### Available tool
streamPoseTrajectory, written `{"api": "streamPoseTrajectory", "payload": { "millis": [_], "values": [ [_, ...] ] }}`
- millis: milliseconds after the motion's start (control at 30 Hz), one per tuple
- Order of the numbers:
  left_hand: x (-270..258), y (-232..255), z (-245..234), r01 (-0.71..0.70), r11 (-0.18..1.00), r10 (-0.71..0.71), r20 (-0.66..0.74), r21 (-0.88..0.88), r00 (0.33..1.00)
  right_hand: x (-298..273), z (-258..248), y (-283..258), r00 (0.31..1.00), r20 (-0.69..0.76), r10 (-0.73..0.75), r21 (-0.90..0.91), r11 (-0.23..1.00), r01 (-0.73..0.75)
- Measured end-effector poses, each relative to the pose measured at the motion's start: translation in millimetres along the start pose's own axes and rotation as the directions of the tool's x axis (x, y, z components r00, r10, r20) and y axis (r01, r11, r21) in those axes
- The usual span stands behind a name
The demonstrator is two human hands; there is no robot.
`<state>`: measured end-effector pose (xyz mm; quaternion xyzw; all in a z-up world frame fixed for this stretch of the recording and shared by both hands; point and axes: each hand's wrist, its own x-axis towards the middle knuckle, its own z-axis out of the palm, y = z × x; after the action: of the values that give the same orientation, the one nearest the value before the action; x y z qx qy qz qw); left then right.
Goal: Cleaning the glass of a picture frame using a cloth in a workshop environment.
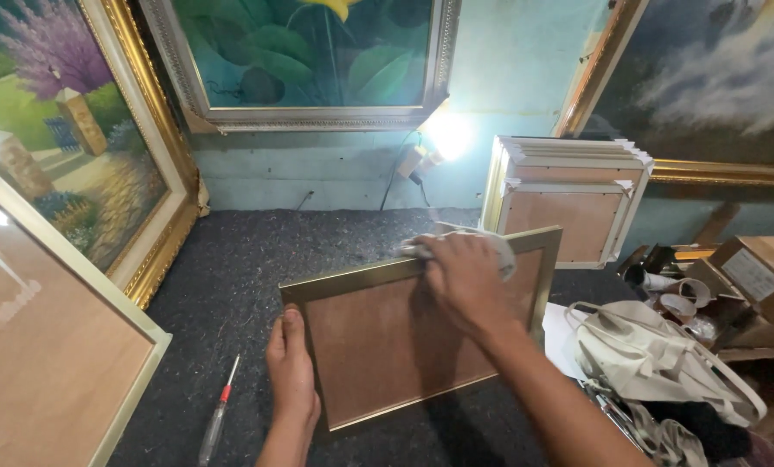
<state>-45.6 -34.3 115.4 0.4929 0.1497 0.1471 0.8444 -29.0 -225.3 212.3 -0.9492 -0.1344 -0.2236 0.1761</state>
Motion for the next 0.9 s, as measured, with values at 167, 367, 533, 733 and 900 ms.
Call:
{"api": "streamPoseTrajectory", "payload": {
  "millis": [167,367,533,733,900],
  "values": [
    [2,-4,2,-0.073,0.997,0.074,0.046,-0.034,0.996,4,-5,109,0.981,-0.171,0.095,-0.136,0.984,-0.119],
    [-18,22,8,0.12,0.986,-0.119,-0.015,0.115,0.993,-2,4,82,0.954,-0.282,0.1,-0.108,0.985,-0.135],
    [-21,24,16,0.131,0.983,-0.122,-0.077,0.132,0.99,2,16,-20,0.997,-0.065,-0.041,0.019,0.999,0.042],
    [-19,24,19,-0.035,0.977,0.0,-0.165,-0.208,0.986,9,29,-78,0.861,-0.135,-0.491,-0.002,0.869,0.495],
    [-2,15,6,-0.125,0.979,0.1,-0.155,-0.16,0.983,24,20,-60,0.905,0.077,-0.419,0.035,0.908,0.418]
  ]
}}
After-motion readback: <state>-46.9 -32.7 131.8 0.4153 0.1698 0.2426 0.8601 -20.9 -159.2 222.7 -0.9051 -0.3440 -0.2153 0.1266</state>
